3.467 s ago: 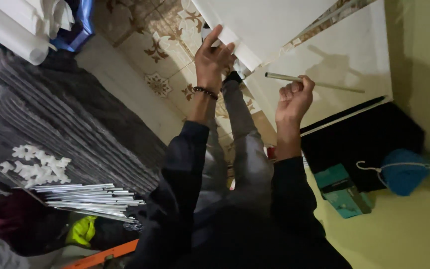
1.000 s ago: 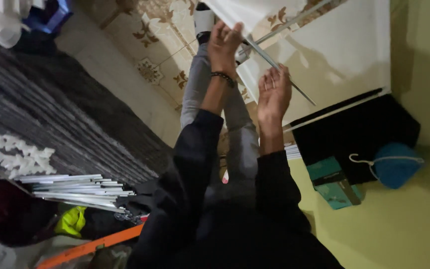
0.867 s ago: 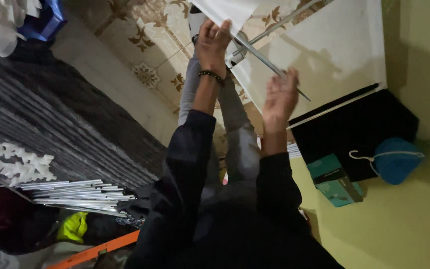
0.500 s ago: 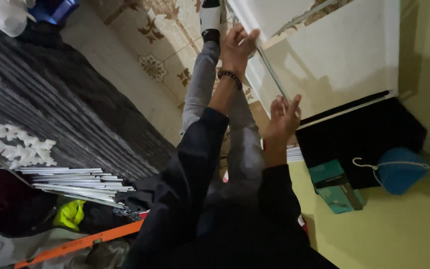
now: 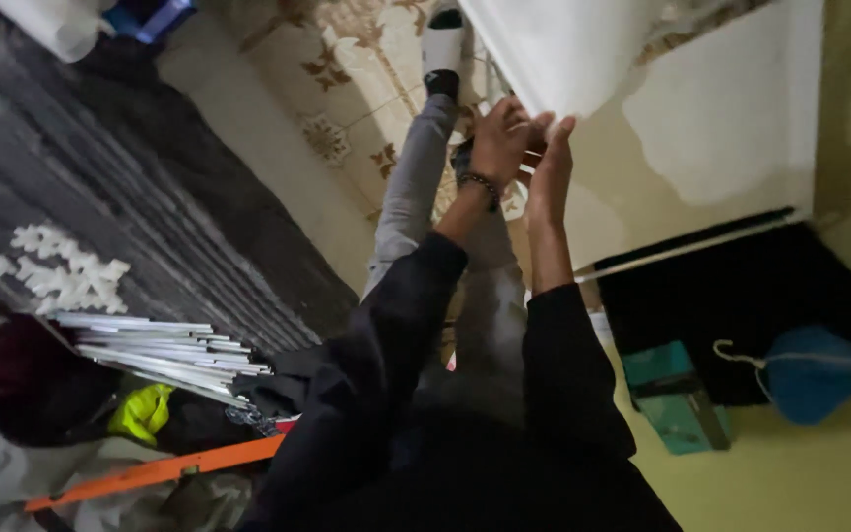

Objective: Assembling a white fabric storage organizer or hanging shelf unit by inserting metal support rods and connecting pieces.

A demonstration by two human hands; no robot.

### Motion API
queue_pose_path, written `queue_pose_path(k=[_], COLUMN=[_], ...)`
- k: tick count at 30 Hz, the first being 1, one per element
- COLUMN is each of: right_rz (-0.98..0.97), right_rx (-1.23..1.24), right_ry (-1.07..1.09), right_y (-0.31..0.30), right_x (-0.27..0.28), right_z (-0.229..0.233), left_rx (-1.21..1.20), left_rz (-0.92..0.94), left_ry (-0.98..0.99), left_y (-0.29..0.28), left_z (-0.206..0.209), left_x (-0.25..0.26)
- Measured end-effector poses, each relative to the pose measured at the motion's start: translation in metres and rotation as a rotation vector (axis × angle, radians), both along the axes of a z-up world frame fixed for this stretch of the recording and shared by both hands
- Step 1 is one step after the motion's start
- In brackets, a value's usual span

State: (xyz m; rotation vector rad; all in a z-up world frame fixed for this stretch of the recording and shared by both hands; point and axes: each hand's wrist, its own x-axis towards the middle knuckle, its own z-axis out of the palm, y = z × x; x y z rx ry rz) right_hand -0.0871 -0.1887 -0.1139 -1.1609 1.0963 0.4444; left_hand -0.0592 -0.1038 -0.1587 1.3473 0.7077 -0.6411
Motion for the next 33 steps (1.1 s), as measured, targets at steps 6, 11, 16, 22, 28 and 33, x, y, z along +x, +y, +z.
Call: queue_pose_path(k=[6, 11, 16, 22, 28, 33], right_rz=[0.148, 0.093, -0.069, -0.120, -0.044, 0.006], right_rx=[-0.064, -0.081, -0.063, -0.076, -0.062, 0.003], right_ry=[0.036, 0.003, -0.174, -0.112, -0.119, -0.084], right_y=[0.014, 0.025, 0.019, 0.018, -0.002, 0.000], right_x=[0.016, 0.016, 0.009, 0.012, 0.001, 0.018], right_z=[0.003, 0.010, -0.010, -0.011, -0.016, 0.010], left_rx=[-0.058, 0.117, 0.429, 0.000, 0.111, 0.153], left_rz=[0.052, -0.020, -0.113, 0.130, 0.191, 0.309], left_ry=[0.015, -0.302, -0.292, -0.222, -0.501, -0.692], left_y=[0.012, 0.023, 0.037, 0.078, 0.117, 0.135], left_z=[0.031, -0.021, -0.012, -0.051, -0.072, -0.108], left_x=[0.021, 0.007, 0.032, 0.080, 0.159, 0.206])
